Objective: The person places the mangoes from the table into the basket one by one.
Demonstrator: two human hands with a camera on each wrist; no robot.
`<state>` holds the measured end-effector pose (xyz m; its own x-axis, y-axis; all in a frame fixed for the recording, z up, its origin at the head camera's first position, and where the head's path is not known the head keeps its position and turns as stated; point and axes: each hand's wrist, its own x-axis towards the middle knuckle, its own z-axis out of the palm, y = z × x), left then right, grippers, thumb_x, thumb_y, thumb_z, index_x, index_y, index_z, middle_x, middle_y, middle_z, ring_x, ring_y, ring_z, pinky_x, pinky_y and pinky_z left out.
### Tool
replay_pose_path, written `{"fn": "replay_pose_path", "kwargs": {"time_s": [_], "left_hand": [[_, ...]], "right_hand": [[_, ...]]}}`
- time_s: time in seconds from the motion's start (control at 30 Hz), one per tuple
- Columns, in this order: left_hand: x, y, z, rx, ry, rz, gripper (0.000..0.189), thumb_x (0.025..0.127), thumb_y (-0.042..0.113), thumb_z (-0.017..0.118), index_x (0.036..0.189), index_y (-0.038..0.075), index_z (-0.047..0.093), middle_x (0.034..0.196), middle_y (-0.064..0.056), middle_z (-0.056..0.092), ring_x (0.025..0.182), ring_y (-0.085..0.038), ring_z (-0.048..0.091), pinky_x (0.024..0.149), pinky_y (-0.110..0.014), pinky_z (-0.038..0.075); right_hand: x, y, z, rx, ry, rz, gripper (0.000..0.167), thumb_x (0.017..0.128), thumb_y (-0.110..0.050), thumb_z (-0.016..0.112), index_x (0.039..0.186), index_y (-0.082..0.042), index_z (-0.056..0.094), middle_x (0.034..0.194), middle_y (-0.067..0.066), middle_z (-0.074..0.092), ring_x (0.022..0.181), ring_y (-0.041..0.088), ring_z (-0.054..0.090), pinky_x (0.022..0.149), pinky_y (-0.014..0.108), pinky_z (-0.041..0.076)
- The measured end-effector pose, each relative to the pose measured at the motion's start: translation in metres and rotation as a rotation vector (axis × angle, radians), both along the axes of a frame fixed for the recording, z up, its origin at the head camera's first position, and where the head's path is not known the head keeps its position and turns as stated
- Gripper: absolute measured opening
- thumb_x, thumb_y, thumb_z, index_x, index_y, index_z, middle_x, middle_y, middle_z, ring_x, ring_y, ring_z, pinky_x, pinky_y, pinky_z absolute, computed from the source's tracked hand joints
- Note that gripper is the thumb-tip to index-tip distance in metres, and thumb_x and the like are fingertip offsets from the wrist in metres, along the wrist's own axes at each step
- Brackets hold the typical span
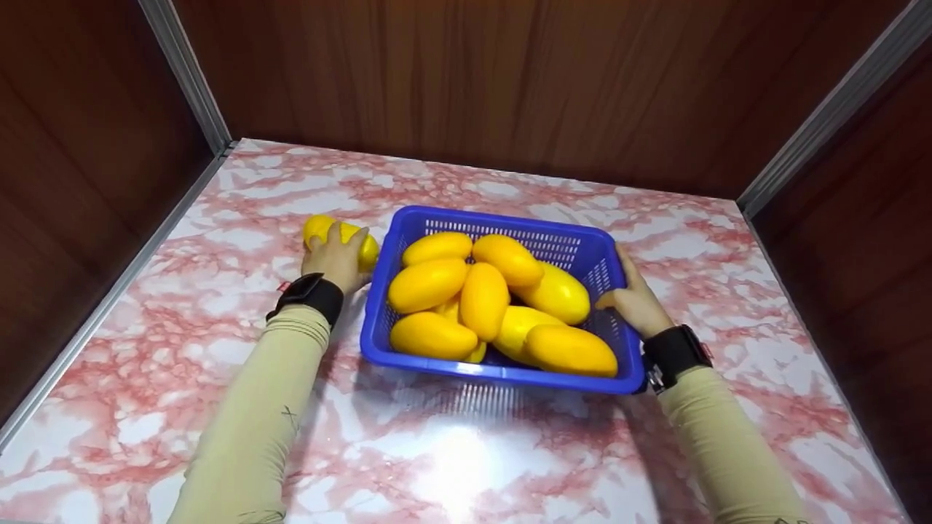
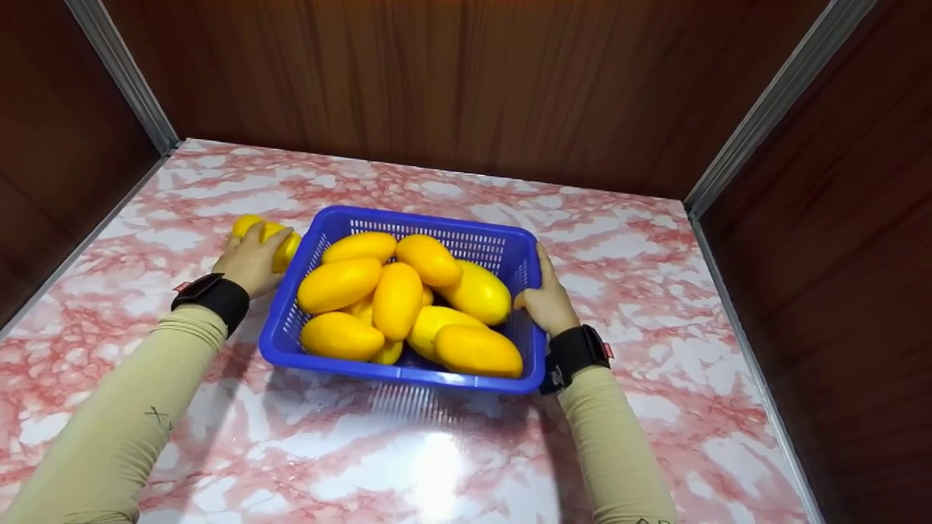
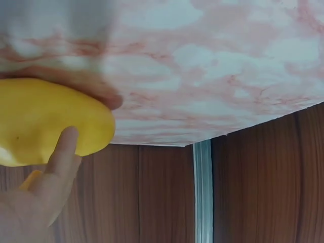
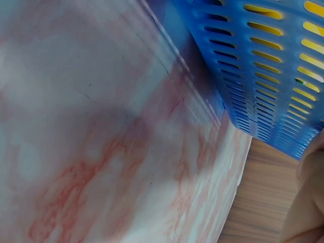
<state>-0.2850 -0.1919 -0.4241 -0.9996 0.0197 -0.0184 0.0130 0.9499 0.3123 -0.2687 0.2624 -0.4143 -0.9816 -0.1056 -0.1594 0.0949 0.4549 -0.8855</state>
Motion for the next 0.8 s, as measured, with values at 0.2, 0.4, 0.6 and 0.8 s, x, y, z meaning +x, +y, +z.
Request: {"fn": "replay_pose_path", "kwargs": {"time_s": [0.2,0.4,0.6,0.8], "left_hand": [[-0.002,-0.003,-0.014,0.059,-0.009,0.050,0.086,0.085,0.026,0.076,0.157,0.025,0.029,0.161,-0.031,0.005,0.137,-0.068,0.015,0.099,-0.071,0.038],[-0.002,-0.002,-0.022,0.091,0.042,0.067,0.081,0.084,0.033,0.077,0.152,0.023,0.036,0.160,-0.033,0.008,0.132,-0.068,0.024,0.096,-0.068,0.043],[-0.003,0.007,-0.020,0.115,0.054,0.073,0.065,0.087,0.031,0.069,0.142,0.014,0.038,0.160,-0.032,0.011,0.127,-0.067,0.033,0.088,-0.067,0.048],[-0.005,0.009,-0.024,0.121,0.097,0.075,0.050,0.092,0.021,0.060,0.137,0.011,0.041,0.160,-0.028,0.017,0.117,-0.065,0.043,0.087,-0.067,0.048]], "right_hand": [[0.000,0.000,-0.002,0.017,-0.008,-0.004,0.113,0.075,0.002,0.061,0.159,-0.032,-0.007,0.165,0.016,0.012,0.131,0.036,0.039,0.104,0.038,0.039],[-0.001,0.000,-0.003,0.023,-0.003,-0.004,0.114,0.074,0.003,0.062,0.159,-0.030,-0.007,0.166,0.014,0.008,0.132,0.034,0.038,0.105,0.036,0.036],[0.001,-0.002,0.006,0.009,-0.028,-0.008,0.113,0.075,0.005,0.060,0.160,-0.028,-0.007,0.164,0.020,0.014,0.130,0.035,0.040,0.092,0.026,0.043],[0.004,-0.005,0.013,0.020,-0.047,-0.009,0.112,0.075,0.005,0.060,0.160,-0.026,-0.007,0.164,0.021,0.014,0.129,0.036,0.040,0.089,0.024,0.043]]}}
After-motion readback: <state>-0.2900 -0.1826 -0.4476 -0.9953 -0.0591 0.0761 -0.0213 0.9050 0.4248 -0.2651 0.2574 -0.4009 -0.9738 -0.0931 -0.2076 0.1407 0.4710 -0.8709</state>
